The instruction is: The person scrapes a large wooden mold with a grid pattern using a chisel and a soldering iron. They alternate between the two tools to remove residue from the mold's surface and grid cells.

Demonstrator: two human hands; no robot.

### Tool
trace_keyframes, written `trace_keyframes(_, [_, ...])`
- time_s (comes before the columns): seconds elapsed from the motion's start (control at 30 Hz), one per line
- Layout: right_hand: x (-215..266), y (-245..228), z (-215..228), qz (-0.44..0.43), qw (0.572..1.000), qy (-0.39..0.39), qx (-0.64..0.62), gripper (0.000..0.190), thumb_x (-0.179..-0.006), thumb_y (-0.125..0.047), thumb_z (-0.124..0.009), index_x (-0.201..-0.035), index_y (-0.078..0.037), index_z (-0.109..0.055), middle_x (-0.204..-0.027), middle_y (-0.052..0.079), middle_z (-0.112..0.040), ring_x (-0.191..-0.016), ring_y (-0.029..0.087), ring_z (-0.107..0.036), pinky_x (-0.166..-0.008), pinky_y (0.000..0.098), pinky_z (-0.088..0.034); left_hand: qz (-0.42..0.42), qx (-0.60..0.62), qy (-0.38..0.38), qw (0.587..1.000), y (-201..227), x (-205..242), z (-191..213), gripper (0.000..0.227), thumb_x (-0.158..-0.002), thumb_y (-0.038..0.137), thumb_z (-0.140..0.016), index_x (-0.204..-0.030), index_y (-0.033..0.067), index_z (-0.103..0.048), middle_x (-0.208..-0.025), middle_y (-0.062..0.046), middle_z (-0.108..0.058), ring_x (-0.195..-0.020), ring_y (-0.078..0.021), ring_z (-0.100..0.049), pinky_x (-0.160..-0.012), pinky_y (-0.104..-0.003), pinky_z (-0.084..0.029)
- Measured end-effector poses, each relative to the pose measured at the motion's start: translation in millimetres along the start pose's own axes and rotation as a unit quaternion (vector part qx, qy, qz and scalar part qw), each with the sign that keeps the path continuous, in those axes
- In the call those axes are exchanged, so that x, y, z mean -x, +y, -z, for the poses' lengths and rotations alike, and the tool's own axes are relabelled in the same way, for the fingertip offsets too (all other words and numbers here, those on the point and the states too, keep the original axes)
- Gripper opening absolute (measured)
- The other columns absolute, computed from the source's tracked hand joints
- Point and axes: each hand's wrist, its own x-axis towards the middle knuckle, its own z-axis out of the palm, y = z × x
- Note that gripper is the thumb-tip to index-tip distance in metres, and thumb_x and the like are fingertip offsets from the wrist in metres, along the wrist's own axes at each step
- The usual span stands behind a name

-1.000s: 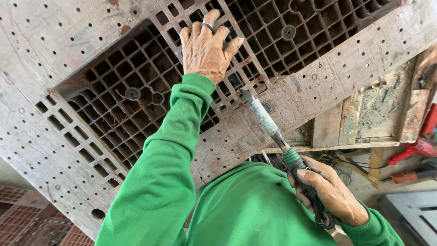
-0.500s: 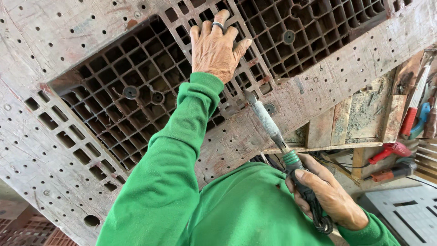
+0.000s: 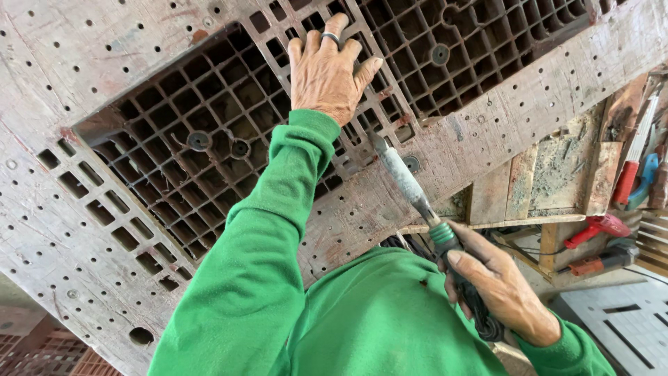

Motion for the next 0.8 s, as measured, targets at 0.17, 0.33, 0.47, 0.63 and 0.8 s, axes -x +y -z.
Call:
trace_keyframes(0.17, [6,4,2,-0.019,0.999,0.011,-0.035,0.072,-0.091,-0.029,-0.059,-0.161,-0.019,-0.043,-0.085,0.011,-0.065,-0.052,0.017,-0.059,-0.035,0.0307,-0.047,0.011,0.006,-0.02,1.0,-2,-3,0,0.053,-0.102,0.058,-0.06,-0.102,0.0076,-0.076,-0.141,-0.012,-0.053,-0.111,-0.0301,-0.053,-0.104,-0.053,-0.034])
trace_keyframes(0.33, [8,11,-3,-0.003,0.997,-0.017,-0.072,0.068,-0.09,-0.025,-0.056,-0.156,-0.014,-0.044,-0.086,0.011,-0.063,-0.052,0.016,-0.057,-0.035,0.0292,-0.047,-0.012,-0.004,0.009,1.0,-3,1,-6,0.052,-0.103,0.058,-0.061,-0.104,0.0084,-0.077,-0.141,-0.012,-0.052,-0.112,-0.0304,-0.053,-0.104,-0.054,-0.033])
trace_keyframes(0.47, [4,9,-5,-0.005,0.997,-0.01,-0.077,0.071,-0.092,-0.029,-0.058,-0.16,-0.015,-0.043,-0.087,0.011,-0.063,-0.051,0.016,-0.056,-0.033,0.0296,-0.046,-0.007,-0.005,0.01,1.0,-3,-1,-6,0.052,-0.102,0.058,-0.062,-0.103,0.0086,-0.077,-0.14,-0.011,-0.052,-0.112,-0.0296,-0.053,-0.105,-0.054,-0.033])
trace_keyframes(0.63, [4,9,-7,-0.004,0.997,-0.008,-0.077,0.07,-0.09,-0.025,-0.056,-0.157,-0.014,-0.042,-0.088,0.012,-0.062,-0.051,0.016,-0.056,-0.033,0.0296,-0.046,-0.006,-0.002,0.006,1.0,-4,1,-8,0.052,-0.102,0.058,-0.061,-0.103,0.0088,-0.077,-0.141,-0.011,-0.051,-0.112,-0.0298,-0.053,-0.104,-0.054,-0.033])
trace_keyframes(0.8, [3,7,-8,-0.005,0.997,-0.009,-0.071,0.07,-0.091,-0.026,-0.056,-0.159,-0.016,-0.041,-0.087,0.011,-0.062,-0.051,0.015,-0.056,-0.034,0.0292,-0.046,-0.011,-0.005,0.013,1.0,-6,0,-11,0.053,-0.102,0.059,-0.061,-0.104,0.0083,-0.078,-0.139,-0.011,-0.052,-0.111,-0.0294,-0.054,-0.105,-0.054,-0.034])
